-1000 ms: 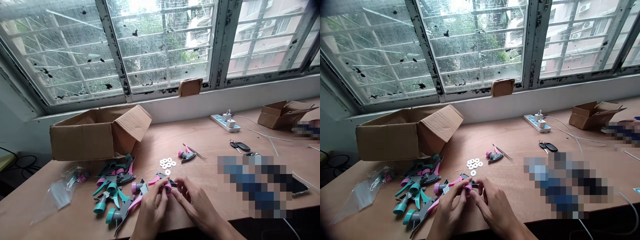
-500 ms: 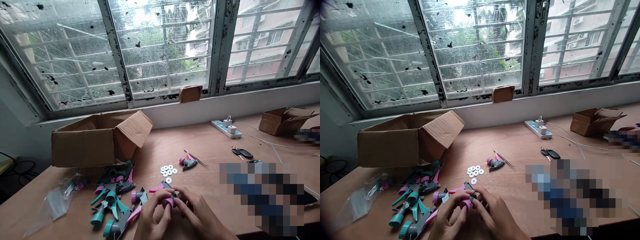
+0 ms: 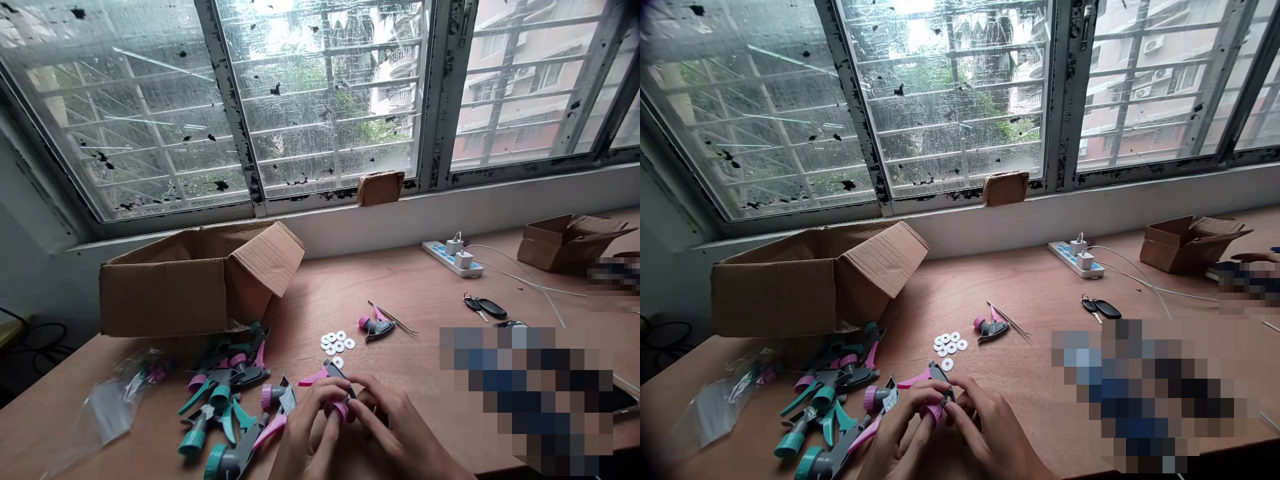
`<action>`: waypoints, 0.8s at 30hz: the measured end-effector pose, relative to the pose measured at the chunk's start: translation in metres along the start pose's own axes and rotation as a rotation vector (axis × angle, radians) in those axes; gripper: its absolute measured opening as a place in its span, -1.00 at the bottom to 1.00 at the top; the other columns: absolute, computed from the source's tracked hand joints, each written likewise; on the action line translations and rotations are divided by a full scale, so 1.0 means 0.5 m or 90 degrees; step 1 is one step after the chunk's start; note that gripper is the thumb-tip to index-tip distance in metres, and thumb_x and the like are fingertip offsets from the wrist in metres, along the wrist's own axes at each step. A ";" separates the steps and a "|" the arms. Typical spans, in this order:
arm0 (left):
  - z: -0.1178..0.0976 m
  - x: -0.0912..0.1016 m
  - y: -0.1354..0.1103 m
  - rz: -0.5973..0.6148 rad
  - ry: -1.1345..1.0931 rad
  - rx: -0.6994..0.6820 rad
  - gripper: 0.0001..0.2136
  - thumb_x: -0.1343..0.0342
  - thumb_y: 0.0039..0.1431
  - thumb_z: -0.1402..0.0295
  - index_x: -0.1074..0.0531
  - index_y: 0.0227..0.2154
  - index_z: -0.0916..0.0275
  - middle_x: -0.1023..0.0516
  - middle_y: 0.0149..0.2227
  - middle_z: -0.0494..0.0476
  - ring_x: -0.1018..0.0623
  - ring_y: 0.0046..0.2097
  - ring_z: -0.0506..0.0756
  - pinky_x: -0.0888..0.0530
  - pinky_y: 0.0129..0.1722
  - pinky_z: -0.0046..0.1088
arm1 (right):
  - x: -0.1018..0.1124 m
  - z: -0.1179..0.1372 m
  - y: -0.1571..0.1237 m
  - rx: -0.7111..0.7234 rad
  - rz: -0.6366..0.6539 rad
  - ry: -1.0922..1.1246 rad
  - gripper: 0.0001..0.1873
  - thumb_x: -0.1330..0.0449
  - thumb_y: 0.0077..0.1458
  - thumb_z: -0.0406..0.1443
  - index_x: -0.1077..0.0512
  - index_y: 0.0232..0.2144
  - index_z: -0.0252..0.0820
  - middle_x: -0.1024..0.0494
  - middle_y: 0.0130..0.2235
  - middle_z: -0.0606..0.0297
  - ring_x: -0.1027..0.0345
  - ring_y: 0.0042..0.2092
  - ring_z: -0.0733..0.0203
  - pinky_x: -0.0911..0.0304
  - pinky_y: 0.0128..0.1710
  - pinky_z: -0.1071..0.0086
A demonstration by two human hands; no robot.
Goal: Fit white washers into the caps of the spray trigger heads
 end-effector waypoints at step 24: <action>0.023 -0.006 0.004 0.046 -0.059 -0.015 -0.82 -0.10 0.39 0.32 -0.53 -0.03 0.12 -0.60 0.10 0.24 -0.63 0.09 0.17 -0.60 0.01 -0.45 | 0.004 -0.015 0.000 -0.010 -0.042 -0.007 -0.61 0.00 0.39 -0.13 -0.44 0.11 -0.14 -0.67 -0.26 0.21 -0.56 -0.27 0.13 -0.38 -0.23 0.39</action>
Point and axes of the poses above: each hand's wrist, its own y-axis towards the middle knuckle, its own x-axis out of the back of the hand, z = x × y, the point moved 3 cm from there along y, towards the middle knuckle
